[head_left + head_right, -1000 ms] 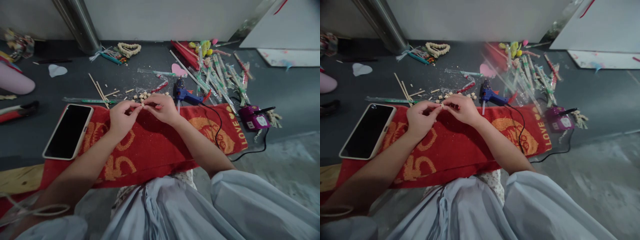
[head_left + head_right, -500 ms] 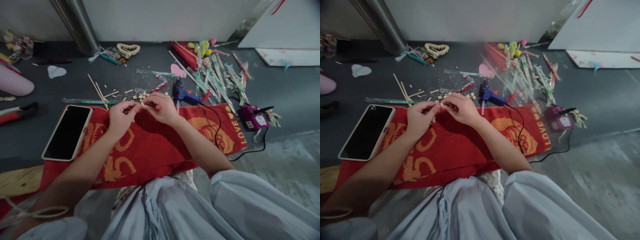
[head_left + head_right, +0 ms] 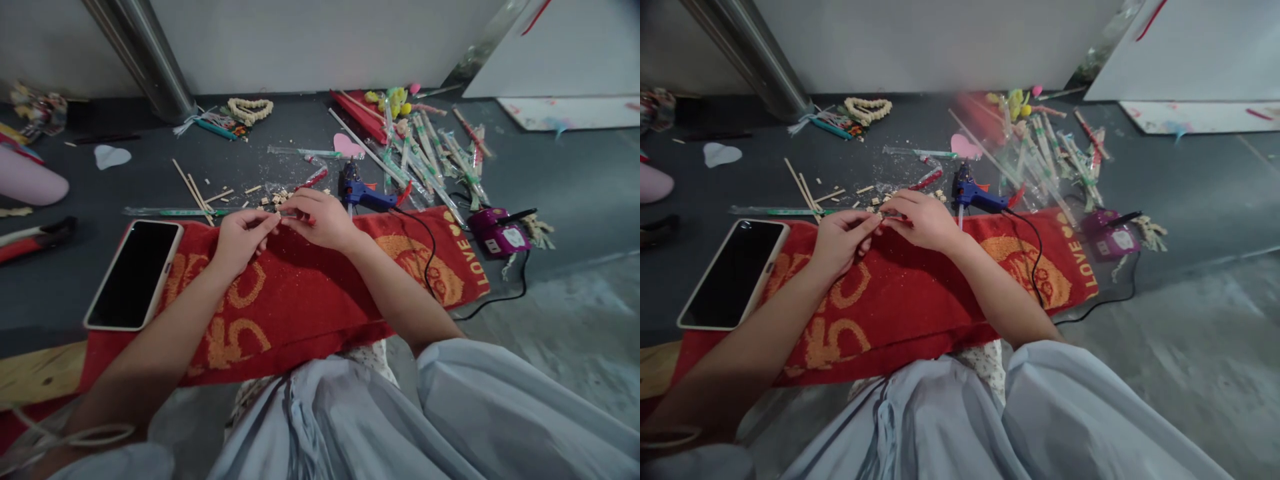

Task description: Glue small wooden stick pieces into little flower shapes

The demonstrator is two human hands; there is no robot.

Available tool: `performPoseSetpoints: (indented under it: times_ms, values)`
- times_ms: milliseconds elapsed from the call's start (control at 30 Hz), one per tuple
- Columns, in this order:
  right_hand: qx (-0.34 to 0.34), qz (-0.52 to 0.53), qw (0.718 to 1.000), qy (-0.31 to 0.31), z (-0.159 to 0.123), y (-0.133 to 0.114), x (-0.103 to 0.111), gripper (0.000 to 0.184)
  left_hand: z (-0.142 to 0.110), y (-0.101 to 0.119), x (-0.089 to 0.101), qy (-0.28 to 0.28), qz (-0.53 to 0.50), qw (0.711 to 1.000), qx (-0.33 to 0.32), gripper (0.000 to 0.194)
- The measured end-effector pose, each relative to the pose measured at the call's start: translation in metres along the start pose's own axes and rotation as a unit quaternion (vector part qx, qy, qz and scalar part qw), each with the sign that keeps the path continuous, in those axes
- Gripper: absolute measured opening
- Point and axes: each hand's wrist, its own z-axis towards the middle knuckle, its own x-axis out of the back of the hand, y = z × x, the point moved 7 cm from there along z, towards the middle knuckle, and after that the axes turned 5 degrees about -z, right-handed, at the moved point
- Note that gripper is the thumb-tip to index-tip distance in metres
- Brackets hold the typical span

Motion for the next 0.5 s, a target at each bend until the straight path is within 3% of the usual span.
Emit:
performPoseSetpoints:
  times_ms: [133,200,300,500]
  values:
    - [-0.095,-0.079,0.992,0.022,0.001,0.028,0.027,0.024,0.001,-0.001,0.002,0.012,-0.004,1.0,0.008,0.022]
    - [-0.176,-0.138,0.974,0.04,-0.003,0.05,0.047,0.019,0.001,-0.002,0.003,0.013,0.003,1.0,0.01,0.02]
    - [-0.269,-0.184,0.945,0.009,-0.013,0.078,0.069,0.011,0.002,-0.004,0.003,0.011,0.007,1.0,0.006,0.018]
    - [-0.341,-0.242,0.908,-0.031,-0.035,0.107,0.096,0.023,0.003,-0.006,0.002,0.009,-0.003,1.0,0.005,0.024]
